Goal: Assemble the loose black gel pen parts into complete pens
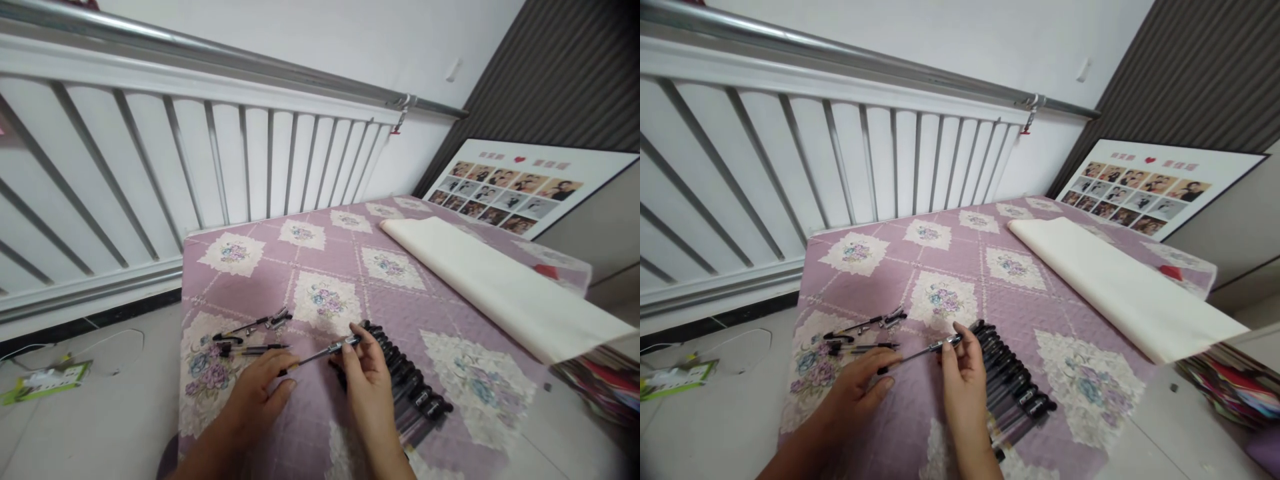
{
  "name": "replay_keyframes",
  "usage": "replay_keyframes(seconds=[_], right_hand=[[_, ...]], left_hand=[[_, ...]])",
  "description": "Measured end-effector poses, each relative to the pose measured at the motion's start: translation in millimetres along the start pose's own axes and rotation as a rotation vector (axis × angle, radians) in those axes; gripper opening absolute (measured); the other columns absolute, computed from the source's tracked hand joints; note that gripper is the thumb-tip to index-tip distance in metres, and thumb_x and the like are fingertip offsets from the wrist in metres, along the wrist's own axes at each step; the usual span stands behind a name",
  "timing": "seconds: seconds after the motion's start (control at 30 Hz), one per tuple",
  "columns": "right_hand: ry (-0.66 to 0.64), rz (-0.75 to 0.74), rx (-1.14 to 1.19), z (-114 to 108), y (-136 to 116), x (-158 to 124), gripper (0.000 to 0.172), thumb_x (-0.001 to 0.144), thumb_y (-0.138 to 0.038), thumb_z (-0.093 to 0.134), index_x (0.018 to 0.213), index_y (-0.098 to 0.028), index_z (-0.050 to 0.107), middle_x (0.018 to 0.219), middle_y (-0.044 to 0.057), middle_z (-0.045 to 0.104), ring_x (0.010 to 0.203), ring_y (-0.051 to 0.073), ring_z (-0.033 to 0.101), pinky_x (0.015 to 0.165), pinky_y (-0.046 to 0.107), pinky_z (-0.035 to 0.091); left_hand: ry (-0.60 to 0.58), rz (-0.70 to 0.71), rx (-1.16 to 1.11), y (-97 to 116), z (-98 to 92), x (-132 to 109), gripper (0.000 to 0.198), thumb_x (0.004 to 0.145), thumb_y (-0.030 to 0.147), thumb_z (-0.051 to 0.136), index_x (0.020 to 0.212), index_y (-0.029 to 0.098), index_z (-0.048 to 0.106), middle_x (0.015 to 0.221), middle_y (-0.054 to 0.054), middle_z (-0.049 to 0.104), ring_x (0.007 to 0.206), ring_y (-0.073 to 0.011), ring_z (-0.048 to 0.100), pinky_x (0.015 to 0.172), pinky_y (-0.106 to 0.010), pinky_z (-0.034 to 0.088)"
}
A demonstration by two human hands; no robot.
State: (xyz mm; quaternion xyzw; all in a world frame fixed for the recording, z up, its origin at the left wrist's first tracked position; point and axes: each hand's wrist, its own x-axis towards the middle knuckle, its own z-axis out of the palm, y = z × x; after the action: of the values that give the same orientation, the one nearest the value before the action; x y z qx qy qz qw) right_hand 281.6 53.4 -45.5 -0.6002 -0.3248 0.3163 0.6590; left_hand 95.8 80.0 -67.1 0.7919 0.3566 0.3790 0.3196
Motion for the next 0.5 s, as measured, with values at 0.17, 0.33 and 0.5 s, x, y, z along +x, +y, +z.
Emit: replay_keyframes(seconds=[0.17,0.33,0.5], right_hand=[[0.12,-0.013,-0.017,-27,-6,17,0.048,0.078,-0.047,0.066,0.119,-0.026,0.054,0.08,-0.004,0.056,0.069,0.013,0.058,0.066,0.025,0.052],[0.222,-0.058,-0.139,-58,-10,34,0.052,0.078,-0.044,0.066,0.123,-0.024,0.049,0.068,-0.007,0.05,0.062,0.012,0.056,0.06,0.023,0.048],[0.206,-0.057,-0.249,-81,-8,47,0.054,0.079,-0.046,0.063,0.123,-0.022,0.045,0.065,-0.007,0.053,0.059,0.013,0.056,0.054,0.023,0.043]], left_hand=[[0.054,-0.023,-0.008,-4,1.7,4,0.023,0.085,0.021,0.049,0.102,0.021,0.065,0.096,-0.006,0.067,0.085,-0.0157,0.064,0.08,-0.027,0.051],[0.094,-0.098,0.026,-7,3.7,5,0.019,0.087,0.023,0.046,0.092,0.022,0.065,0.088,-0.004,0.067,0.084,-0.0167,0.063,0.076,-0.027,0.051],[0.082,-0.12,0.035,-7,4.0,4,0.019,0.087,0.023,0.046,0.091,0.022,0.064,0.088,-0.003,0.067,0.084,-0.0166,0.063,0.076,-0.026,0.05]])
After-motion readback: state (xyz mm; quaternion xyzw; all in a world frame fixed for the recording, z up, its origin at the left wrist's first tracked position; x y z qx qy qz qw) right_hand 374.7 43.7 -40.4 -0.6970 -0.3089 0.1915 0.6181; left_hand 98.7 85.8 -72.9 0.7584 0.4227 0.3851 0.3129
